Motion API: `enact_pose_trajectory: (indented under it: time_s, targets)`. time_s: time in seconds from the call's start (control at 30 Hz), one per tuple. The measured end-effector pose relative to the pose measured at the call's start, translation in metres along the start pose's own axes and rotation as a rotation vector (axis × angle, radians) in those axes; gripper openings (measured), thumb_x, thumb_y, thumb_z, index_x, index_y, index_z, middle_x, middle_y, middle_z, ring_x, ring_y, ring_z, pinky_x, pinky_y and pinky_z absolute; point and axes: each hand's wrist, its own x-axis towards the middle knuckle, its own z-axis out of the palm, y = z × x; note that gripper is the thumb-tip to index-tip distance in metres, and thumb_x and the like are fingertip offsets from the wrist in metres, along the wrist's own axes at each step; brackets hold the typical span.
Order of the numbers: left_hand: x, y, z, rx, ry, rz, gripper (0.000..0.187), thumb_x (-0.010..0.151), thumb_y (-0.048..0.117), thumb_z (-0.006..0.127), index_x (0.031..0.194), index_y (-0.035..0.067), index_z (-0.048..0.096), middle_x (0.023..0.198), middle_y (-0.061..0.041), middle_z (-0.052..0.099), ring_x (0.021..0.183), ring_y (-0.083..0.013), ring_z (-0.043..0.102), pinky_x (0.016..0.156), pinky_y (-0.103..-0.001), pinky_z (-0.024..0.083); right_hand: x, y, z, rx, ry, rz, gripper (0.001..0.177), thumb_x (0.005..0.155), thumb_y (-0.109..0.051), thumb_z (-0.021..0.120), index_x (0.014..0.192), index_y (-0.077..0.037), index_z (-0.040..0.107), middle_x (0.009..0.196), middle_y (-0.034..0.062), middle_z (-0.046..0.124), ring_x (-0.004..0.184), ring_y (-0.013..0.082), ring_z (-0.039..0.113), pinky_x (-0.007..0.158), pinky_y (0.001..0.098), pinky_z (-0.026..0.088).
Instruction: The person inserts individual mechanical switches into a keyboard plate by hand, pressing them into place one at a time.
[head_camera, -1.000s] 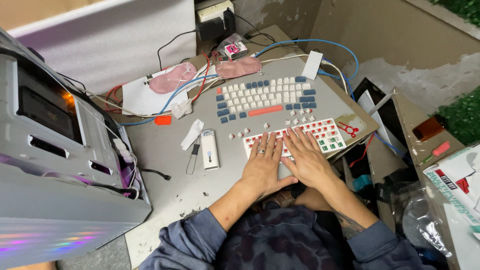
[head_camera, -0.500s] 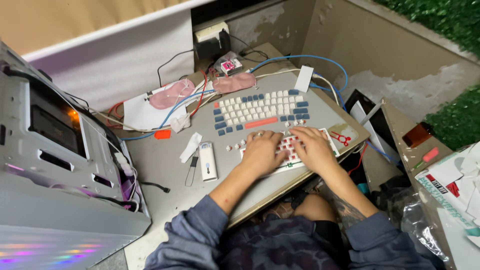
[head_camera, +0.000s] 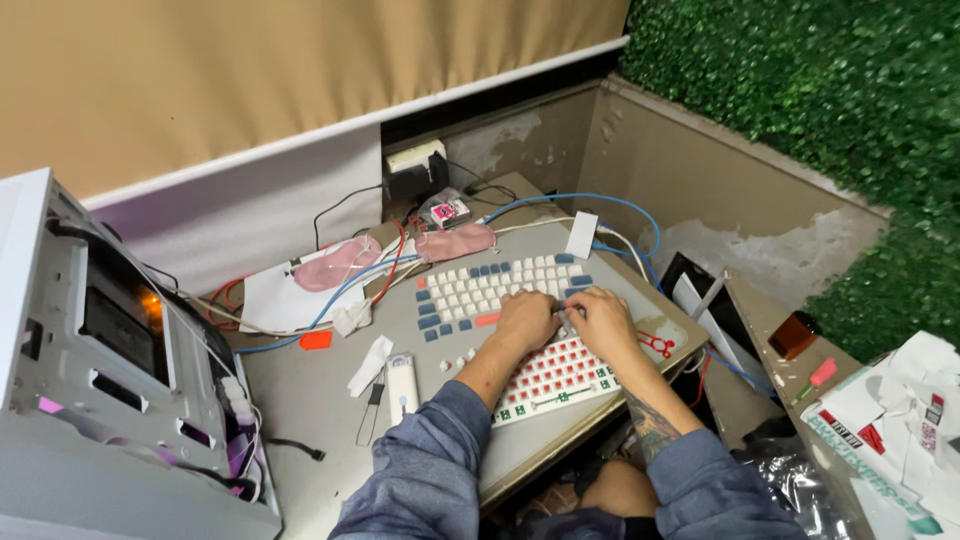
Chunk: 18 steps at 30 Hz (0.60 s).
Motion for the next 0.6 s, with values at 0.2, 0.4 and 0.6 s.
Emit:
enact_pose_trajectory:
  time_s: [0.2,0.4,0.6]
  targets:
    - [0.009,-0.005,0.005,0.027,0.010,0.005,0.024,0.085,0.031,0.070,0.100,0.013,0.078,0.105,-0.012,0.075,0.107,-0.0316,0.067,0.097,-0.052,0.043,-0.001,-0.009,-0.009,0.023,0.030,0.011,0.016,0.086,-0.021,0.071,0.097,-0.012,0.077,0.105,0.0090,0.072,0.106,0.0332,0.063,0.092,0.0472,0.046]
    - [-0.001,0.005,-0.003,-0.238,0.218,0.094,0.022,0.093,0.028,0.067,0.101,0.009,0.076,0.094,-0.016,0.076,0.092,-0.0354,0.071,0.087,-0.050,0.050,-0.007,0.003,-0.012,0.371,0.030,0.191,0.027,0.090,-0.017,0.070,0.115,-0.006,0.071,0.105,0.0120,0.077,0.100,0.0220,0.075,0.088,0.0337,0.057]
    - [-0.024,0.029,-0.011,-0.755,0.181,0.088,0.024,0.091,0.017,0.066,0.111,0.005,0.071,0.090,-0.015,0.077,0.080,-0.0295,0.076,0.075,-0.039,0.059,-0.020,0.045,0.009,0.977,0.013,0.228,0.024,0.098,-0.003,0.061,0.120,0.006,0.066,0.105,0.0115,0.077,0.096,0.0154,0.073,0.086,0.0263,0.056]
